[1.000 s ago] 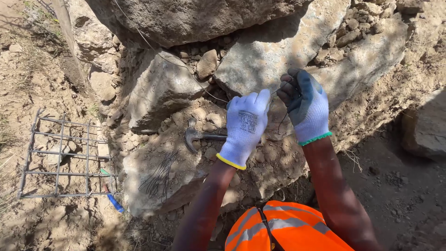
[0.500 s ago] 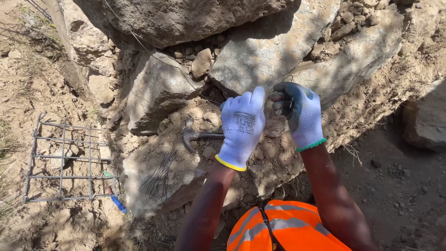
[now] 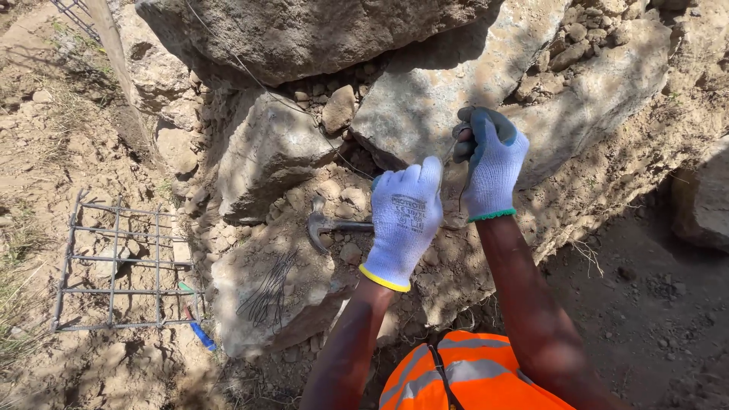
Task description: Securing rebar mesh to rocks in a trench using wire and a hammer
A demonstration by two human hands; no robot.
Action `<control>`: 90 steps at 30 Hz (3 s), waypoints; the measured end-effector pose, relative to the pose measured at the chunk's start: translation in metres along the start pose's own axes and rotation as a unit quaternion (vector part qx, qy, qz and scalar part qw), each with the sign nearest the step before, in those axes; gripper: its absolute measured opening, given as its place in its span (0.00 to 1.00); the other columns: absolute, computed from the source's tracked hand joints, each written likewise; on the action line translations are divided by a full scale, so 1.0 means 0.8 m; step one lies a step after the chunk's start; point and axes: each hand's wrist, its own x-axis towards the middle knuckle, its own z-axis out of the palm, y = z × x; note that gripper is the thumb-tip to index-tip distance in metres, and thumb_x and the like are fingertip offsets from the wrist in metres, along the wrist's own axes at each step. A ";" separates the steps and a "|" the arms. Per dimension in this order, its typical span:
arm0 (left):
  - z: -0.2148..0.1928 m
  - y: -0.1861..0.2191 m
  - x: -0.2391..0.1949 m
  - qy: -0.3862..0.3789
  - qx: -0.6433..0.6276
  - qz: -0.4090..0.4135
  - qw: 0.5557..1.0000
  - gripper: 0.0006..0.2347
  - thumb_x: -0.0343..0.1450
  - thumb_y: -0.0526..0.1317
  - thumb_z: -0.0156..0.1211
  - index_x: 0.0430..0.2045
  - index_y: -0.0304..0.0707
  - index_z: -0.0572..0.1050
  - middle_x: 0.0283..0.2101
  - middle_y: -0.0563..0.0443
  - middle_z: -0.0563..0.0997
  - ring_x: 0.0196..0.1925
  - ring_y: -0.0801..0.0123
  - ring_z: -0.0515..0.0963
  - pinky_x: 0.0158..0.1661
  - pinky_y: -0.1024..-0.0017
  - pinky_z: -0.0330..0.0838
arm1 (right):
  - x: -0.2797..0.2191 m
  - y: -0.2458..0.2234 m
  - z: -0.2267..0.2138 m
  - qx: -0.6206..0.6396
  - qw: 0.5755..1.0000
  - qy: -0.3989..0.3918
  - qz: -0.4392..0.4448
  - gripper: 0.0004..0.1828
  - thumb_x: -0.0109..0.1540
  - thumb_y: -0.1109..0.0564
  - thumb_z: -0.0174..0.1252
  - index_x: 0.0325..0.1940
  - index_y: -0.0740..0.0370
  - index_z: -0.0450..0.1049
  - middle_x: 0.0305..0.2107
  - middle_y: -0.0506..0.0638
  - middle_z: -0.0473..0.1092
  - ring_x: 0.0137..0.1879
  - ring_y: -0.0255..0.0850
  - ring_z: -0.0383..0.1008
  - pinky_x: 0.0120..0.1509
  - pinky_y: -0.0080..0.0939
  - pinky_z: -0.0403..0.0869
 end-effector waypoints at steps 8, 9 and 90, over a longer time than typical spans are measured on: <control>0.021 -0.005 -0.007 -0.044 0.124 0.029 0.991 0.18 0.70 0.38 0.63 0.55 0.34 0.74 0.29 0.47 0.83 0.34 0.58 0.88 0.44 0.60 0.79 | 0.009 0.011 0.037 0.040 0.999 0.004 -0.018 0.09 0.66 0.59 0.61 0.41 0.67 0.83 0.19 0.55 0.70 0.20 0.33 0.66 0.26 0.31 0.69; 0.027 -0.013 -0.008 -0.051 0.136 0.029 0.989 0.18 0.71 0.38 0.62 0.55 0.34 0.74 0.29 0.48 0.82 0.35 0.59 0.88 0.44 0.61 0.79 | 0.008 0.013 0.043 0.052 0.999 -0.006 0.002 0.09 0.65 0.58 0.61 0.41 0.67 0.83 0.19 0.54 0.70 0.20 0.33 0.66 0.26 0.31 0.69; 0.023 -0.080 0.027 -0.030 -0.030 0.103 0.994 0.12 0.70 0.34 0.67 0.46 0.52 0.76 0.31 0.52 0.85 0.40 0.54 0.87 0.44 0.56 0.78 | 0.087 0.063 -0.090 0.423 0.857 -0.241 0.168 0.09 0.75 0.54 0.56 0.55 0.55 0.79 0.35 0.47 0.69 0.45 0.43 0.72 0.74 0.56 0.78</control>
